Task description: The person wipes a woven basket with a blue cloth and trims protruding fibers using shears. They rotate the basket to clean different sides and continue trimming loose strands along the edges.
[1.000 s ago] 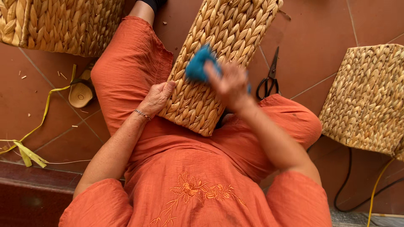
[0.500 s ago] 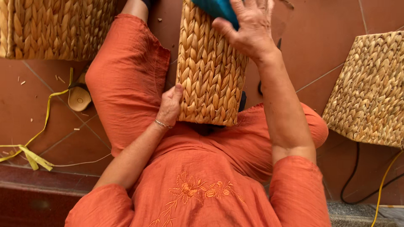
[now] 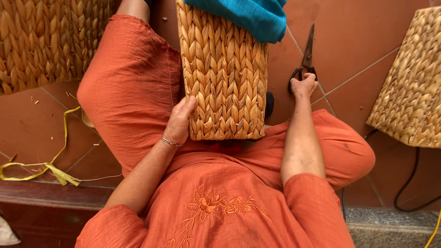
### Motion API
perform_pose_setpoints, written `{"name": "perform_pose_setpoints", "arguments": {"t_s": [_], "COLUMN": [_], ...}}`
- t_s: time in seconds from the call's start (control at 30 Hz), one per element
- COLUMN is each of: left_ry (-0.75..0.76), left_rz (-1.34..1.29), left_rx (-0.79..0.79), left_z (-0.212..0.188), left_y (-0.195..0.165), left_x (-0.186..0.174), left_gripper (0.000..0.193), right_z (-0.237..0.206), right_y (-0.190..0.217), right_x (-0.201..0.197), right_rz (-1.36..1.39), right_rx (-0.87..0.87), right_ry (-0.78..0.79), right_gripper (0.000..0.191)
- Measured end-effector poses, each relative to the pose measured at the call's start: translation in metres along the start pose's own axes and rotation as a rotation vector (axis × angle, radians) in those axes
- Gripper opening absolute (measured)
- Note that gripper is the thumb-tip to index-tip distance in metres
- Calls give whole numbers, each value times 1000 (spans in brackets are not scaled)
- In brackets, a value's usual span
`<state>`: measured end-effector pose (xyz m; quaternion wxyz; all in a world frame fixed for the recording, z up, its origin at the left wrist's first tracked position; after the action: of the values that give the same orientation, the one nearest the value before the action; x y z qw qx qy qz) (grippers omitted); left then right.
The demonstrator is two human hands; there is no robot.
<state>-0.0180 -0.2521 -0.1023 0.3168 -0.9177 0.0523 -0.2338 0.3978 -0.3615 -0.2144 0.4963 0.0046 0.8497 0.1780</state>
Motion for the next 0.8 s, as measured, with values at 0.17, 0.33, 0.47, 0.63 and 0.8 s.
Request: {"name": "perform_pose_setpoints", "arguments": {"t_s": [0.17, 0.33, 0.47, 0.63, 0.8], "left_ry": [20, 10, 2, -26, -102], "left_rz": [129, 34, 119, 10, 130], "left_rx": [-151, -72, 29, 104, 200], "left_z": [11, 13, 13, 40, 47], "left_y": [14, 14, 0, -25, -59], "left_x": [-10, -8, -3, 15, 30], "left_gripper": [40, 42, 45, 50, 54], "right_z": [-12, -11, 2, 21, 9], "right_y": [-10, -17, -39, -40, -11], "right_x": [22, 16, 11, 17, 19], "right_rz": [-121, -3, -35, -303, -200], "right_rx": [47, 178, 206, 11, -141], "right_ry": [-14, -78, -172, -104, -72], "right_gripper": [52, 39, 43, 45, 44]}}
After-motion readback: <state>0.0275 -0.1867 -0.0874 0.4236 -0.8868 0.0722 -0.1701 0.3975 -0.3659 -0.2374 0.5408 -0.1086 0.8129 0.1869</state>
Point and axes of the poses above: each hand's wrist, its own z-axis towards the middle knuckle, its own x-axis out of the palm, y = z × x, the point moved 8 cm from there along z, towards the middle knuckle, and after that the axes turned 1 degree about y, right-handed, at the moved point
